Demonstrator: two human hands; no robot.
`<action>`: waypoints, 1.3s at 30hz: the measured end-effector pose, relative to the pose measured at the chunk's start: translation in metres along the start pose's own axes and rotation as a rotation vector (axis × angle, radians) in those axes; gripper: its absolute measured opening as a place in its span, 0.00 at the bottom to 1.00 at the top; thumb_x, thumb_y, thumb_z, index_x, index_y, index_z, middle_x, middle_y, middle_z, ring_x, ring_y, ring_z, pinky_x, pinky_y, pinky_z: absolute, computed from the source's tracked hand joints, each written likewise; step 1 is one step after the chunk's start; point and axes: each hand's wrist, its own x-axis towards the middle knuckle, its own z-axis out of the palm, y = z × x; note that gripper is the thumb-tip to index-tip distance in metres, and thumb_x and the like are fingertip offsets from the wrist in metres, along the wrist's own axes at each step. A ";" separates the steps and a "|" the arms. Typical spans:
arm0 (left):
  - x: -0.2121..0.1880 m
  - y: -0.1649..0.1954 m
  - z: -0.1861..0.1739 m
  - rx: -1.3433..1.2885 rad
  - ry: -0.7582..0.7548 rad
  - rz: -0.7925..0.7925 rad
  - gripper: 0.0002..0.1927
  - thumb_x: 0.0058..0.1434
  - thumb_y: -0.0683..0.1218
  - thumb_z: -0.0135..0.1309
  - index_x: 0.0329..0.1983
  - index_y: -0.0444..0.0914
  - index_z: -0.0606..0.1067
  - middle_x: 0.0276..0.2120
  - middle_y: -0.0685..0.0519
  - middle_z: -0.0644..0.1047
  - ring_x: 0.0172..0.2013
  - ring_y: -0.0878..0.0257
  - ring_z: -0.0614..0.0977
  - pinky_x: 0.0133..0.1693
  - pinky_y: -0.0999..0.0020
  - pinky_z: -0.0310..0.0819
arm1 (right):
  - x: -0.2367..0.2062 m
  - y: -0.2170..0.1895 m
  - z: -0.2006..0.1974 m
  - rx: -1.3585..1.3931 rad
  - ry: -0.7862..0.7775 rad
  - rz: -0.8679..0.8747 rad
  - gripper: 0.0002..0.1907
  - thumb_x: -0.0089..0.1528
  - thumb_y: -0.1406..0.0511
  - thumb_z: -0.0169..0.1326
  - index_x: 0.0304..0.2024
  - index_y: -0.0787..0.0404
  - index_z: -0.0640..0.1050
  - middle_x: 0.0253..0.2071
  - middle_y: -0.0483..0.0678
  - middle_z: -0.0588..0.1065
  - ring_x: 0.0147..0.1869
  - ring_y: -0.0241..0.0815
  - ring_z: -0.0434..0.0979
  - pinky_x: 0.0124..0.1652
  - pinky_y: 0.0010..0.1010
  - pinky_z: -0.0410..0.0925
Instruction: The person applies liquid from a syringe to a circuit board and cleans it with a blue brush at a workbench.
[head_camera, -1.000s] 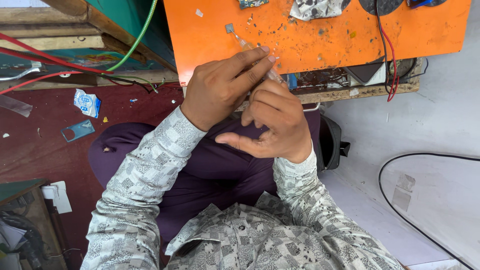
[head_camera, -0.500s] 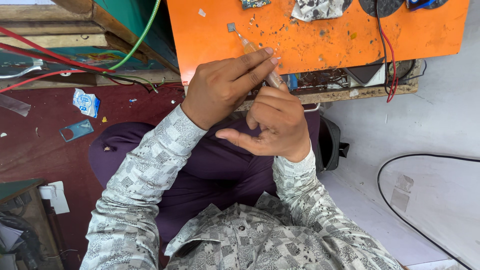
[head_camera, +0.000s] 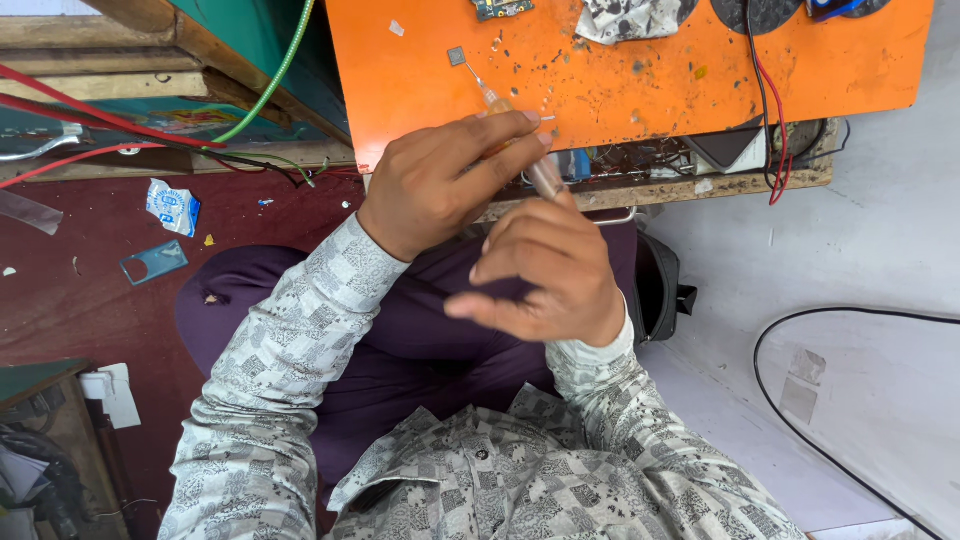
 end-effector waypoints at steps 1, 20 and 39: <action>0.001 0.001 -0.004 0.022 -0.004 0.039 0.18 0.68 0.41 0.59 0.61 0.39 0.77 0.56 0.53 0.78 0.49 0.59 0.85 0.47 0.67 0.81 | 0.000 -0.001 -0.002 0.052 -0.010 -0.035 0.17 0.55 0.57 0.73 0.29 0.58 0.79 0.27 0.43 0.76 0.38 0.43 0.80 0.44 0.36 0.70; 0.016 0.006 -0.093 0.194 -0.256 0.285 0.17 0.62 0.41 0.56 0.54 0.43 0.83 0.48 0.58 0.83 0.34 0.67 0.82 0.37 0.71 0.76 | -0.015 -0.026 -0.023 0.039 -0.229 -0.285 0.15 0.67 0.59 0.70 0.46 0.61 0.80 0.44 0.48 0.80 0.54 0.49 0.84 0.61 0.62 0.70; 0.007 -0.010 -0.102 -0.336 0.049 -0.133 0.22 0.62 0.51 0.70 0.49 0.31 0.79 0.45 0.44 0.83 0.22 0.70 0.76 0.24 0.77 0.68 | -0.024 -0.003 0.014 0.260 0.387 0.373 0.14 0.67 0.72 0.64 0.53 0.65 0.75 0.49 0.55 0.80 0.51 0.44 0.85 0.51 0.31 0.79</action>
